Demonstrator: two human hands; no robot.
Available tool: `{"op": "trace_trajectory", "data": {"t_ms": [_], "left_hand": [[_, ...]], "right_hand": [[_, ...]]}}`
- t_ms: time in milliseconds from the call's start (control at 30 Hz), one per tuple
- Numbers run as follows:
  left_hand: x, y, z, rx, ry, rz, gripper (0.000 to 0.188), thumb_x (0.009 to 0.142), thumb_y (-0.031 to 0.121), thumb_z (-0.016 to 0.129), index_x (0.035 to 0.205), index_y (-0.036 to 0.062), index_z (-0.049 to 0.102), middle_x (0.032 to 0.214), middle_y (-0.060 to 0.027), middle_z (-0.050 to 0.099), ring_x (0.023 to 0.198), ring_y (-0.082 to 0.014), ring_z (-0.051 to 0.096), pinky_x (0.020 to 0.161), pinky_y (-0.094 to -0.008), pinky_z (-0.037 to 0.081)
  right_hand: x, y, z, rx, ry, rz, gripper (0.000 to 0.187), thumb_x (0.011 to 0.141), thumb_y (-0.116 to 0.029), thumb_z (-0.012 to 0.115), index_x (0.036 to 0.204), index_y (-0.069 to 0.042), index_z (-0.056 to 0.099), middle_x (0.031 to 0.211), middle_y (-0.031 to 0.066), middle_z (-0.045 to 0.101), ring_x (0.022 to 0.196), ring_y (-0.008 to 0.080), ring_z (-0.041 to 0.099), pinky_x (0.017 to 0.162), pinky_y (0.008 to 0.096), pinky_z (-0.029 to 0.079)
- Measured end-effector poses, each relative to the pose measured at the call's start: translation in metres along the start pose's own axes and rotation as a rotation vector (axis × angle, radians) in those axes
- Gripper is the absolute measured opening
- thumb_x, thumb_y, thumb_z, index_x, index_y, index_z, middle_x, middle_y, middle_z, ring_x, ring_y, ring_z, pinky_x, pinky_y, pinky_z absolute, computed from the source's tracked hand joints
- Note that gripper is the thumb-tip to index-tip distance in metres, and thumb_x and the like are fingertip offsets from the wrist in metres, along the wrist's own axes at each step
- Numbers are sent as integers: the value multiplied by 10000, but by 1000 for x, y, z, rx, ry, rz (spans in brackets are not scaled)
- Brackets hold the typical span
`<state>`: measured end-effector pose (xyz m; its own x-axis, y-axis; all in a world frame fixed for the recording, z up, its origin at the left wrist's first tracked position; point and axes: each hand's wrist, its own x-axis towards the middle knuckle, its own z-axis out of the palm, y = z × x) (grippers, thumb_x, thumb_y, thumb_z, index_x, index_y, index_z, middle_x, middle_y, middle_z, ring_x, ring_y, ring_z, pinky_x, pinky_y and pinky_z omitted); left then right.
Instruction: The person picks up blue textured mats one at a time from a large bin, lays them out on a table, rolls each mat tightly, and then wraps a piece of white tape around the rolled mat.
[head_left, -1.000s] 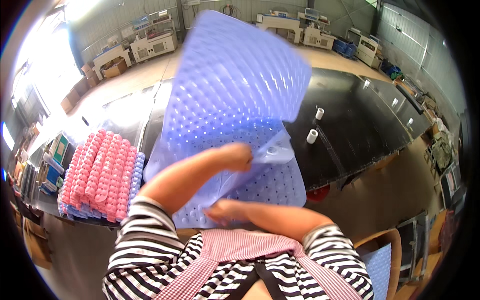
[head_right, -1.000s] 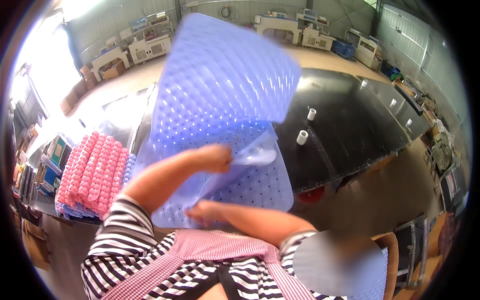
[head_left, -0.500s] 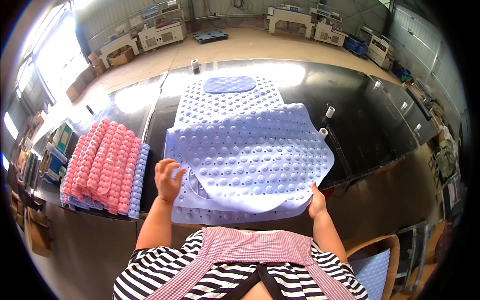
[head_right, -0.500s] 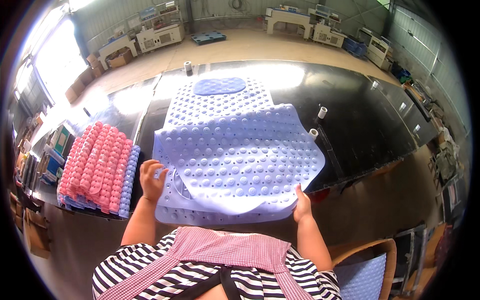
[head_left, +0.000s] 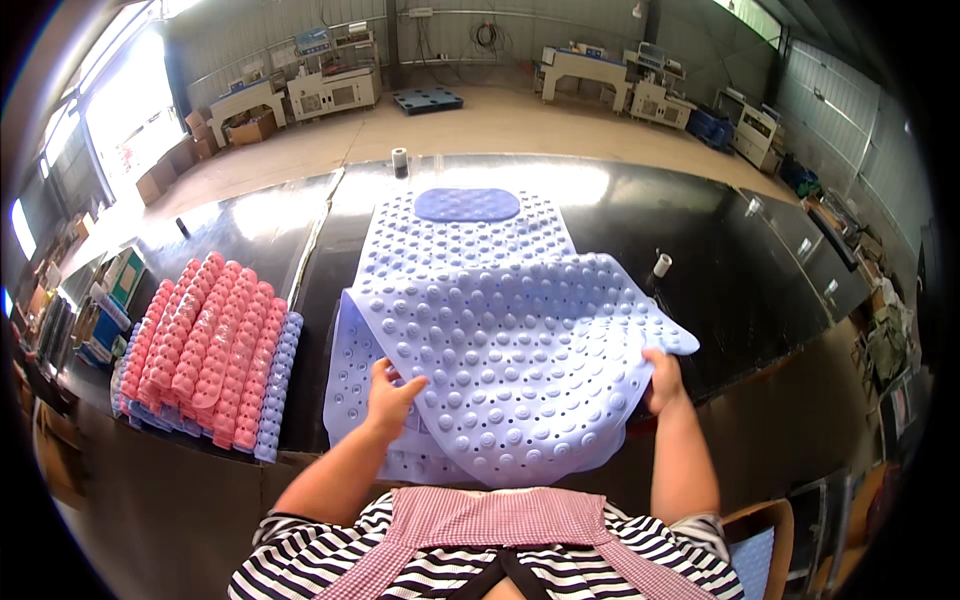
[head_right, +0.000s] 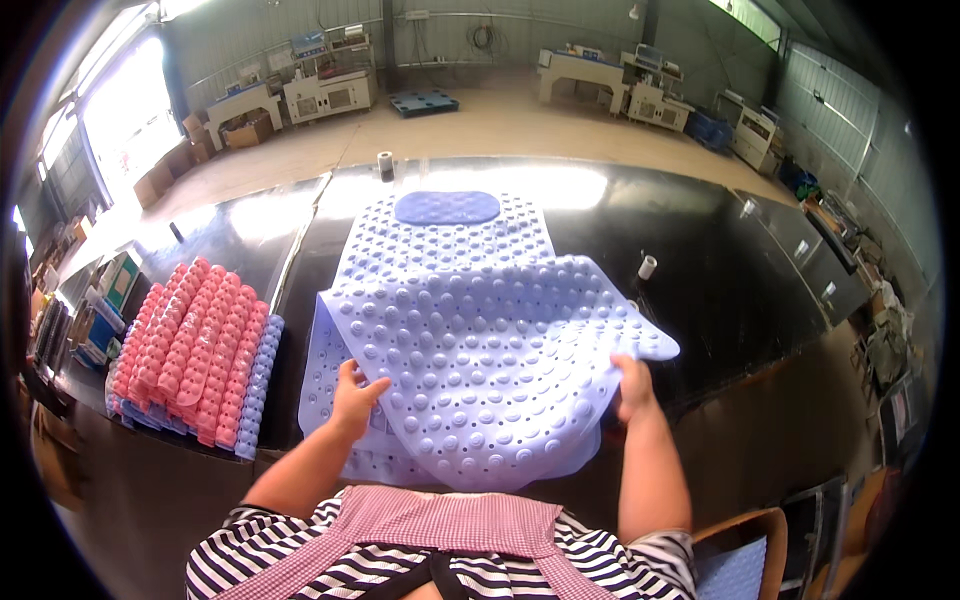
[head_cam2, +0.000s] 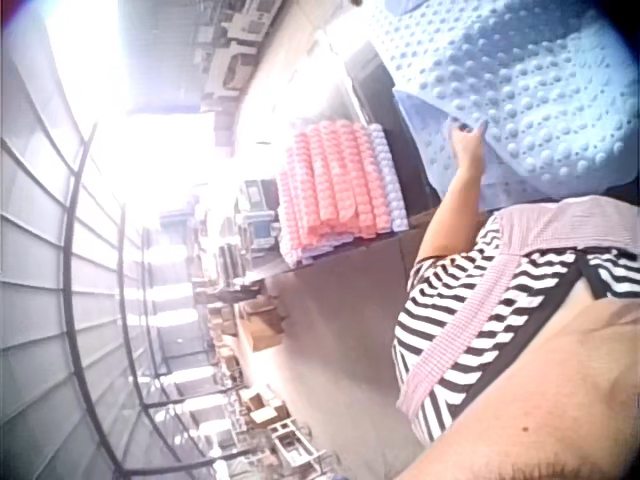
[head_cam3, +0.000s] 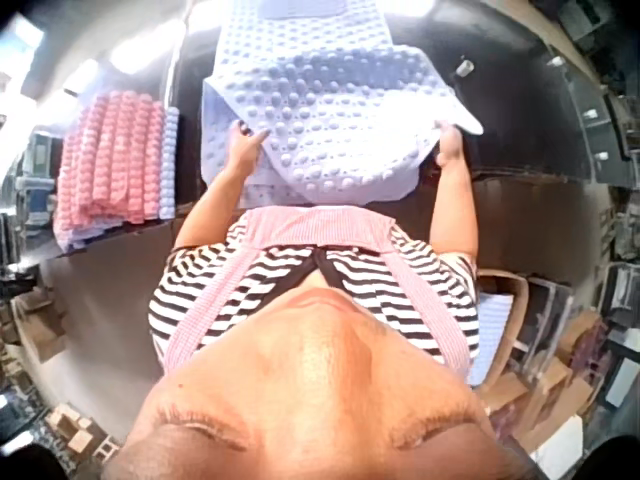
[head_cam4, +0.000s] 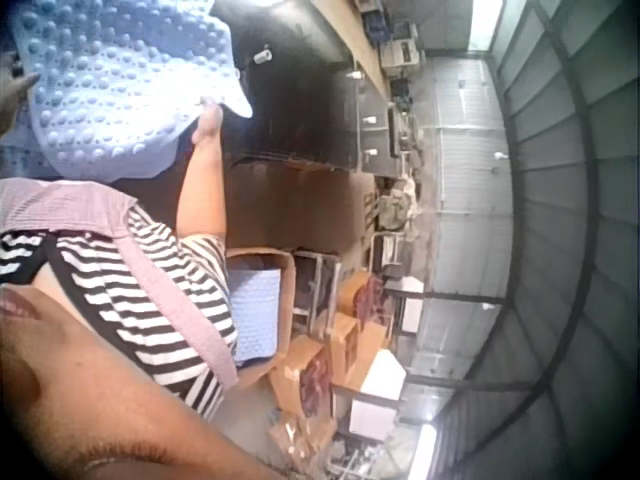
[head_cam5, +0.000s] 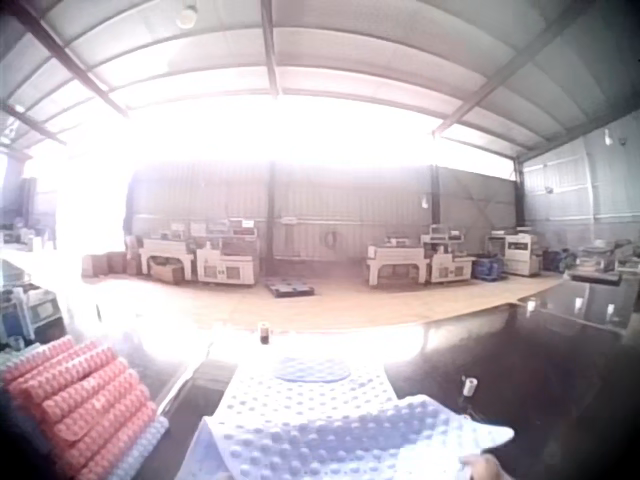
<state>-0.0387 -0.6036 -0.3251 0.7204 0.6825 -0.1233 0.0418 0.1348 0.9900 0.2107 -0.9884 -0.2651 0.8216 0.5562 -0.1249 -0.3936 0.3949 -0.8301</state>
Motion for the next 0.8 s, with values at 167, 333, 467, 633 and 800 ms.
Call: {"op": "trace_trajectory", "data": {"t_ms": [167,333,467,633,800], "left_hand": [[123,81,-7,84,-155,66,334,805,118,725,1122,51,642,910,-82,667,777,-236,649,691,-413,543],[155,163,-28,-749,-57,158,642,1093,428,401,1569,37,224,1563,-240,360,1357,-427,477,1104,-552,441],[115,82,-99,163,88,316,441,1073,275,484,1421,7,517,1428,-183,558,1298,-325,554,1092,-428,441],[45,-69,-179,529,262,81,356,959,132,651,1257,-61,634,1139,-162,719,1059,-228,680,938,-330,518],[21,-53,-170,666,256,101,421,869,193,774,1170,-77,659,985,-160,700,931,-257,678,834,-360,529]], "right_hand": [[174,-128,132,-649,-188,-97,251,956,-195,575,1077,-4,685,978,114,718,888,247,694,823,404,539],[184,-87,235,-521,-177,-355,848,1006,-586,504,1576,0,277,1629,183,322,1532,255,249,1226,459,215],[96,25,169,-1161,-375,-396,790,873,-364,780,1470,43,461,1499,246,494,1426,342,445,1171,418,346],[3,130,-20,-1395,384,-399,608,829,-217,777,1346,30,571,1403,240,543,1328,389,500,1104,439,413],[-46,139,-52,-1168,537,-262,611,834,-164,772,1358,59,552,1389,262,542,1300,389,529,1103,436,421]]}}
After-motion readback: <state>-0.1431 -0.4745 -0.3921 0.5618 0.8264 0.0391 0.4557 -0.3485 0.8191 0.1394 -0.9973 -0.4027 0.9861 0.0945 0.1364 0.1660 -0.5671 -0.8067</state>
